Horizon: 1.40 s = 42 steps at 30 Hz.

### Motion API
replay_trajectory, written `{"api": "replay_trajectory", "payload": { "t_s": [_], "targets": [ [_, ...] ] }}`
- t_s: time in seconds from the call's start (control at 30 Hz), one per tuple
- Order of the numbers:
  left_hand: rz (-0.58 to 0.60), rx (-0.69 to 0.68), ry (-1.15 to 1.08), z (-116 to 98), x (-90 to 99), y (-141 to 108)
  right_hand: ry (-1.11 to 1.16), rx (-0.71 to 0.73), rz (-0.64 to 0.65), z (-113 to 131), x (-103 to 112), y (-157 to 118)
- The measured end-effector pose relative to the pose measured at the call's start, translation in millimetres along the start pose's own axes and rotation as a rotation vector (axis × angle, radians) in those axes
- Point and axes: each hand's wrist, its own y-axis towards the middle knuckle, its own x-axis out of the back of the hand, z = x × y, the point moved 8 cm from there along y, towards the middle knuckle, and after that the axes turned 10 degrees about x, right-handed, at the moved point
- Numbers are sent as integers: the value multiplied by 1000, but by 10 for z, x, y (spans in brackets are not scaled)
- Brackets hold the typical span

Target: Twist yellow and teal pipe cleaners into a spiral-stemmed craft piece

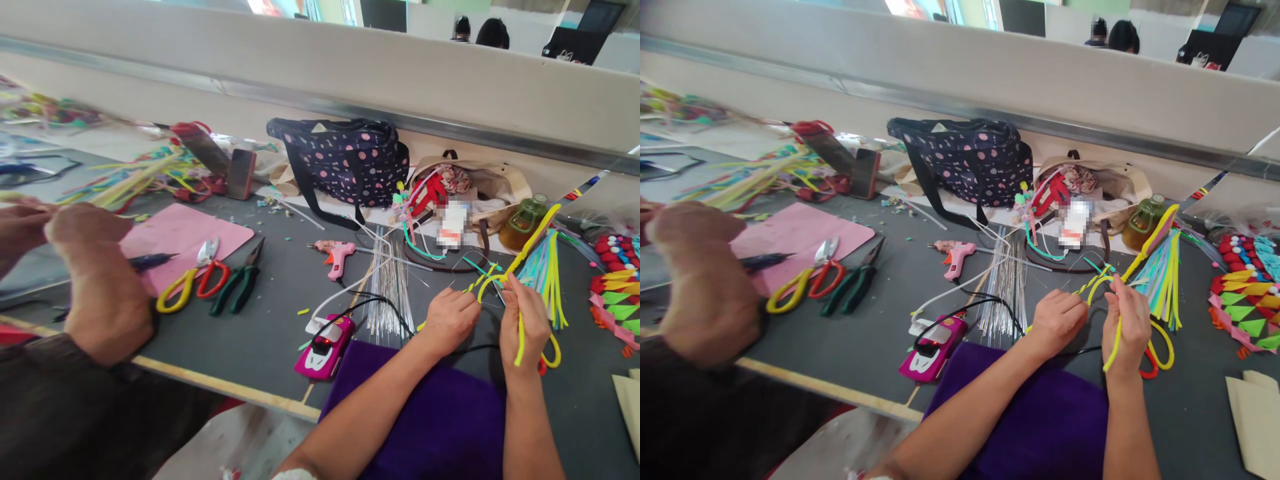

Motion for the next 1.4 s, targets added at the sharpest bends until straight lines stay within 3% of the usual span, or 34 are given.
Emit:
{"api": "replay_trajectory", "payload": {
  "t_s": [0.2,0.33,0.5,0.63,0.8,0.9,1.0,1.13,1.4],
  "targets": [
    [1,78,-70,80,23,9,280,-51,-72,179,-46,-10],
    [-5,171,-172,173,68,25,381,-123,-220,190,49,-16],
    [-6,305,-332,294,53,19,478,-100,-273,210,55,1],
    [-17,477,-524,438,6,-9,498,-41,-294,262,97,3],
    [-58,761,-786,658,-26,-50,456,-61,-190,272,75,-18],
    [-91,932,-999,762,-44,-81,512,-72,-244,214,87,-27],
    [-102,1041,-1273,780,-93,-96,635,-226,-354,-12,75,-67],
    [-20,1073,-1499,696,-172,-67,795,-477,-427,-294,3,-146],
    [6,1088,-1503,695,-226,-65,923,-519,-281,-189,-106,-92]
  ]
}}
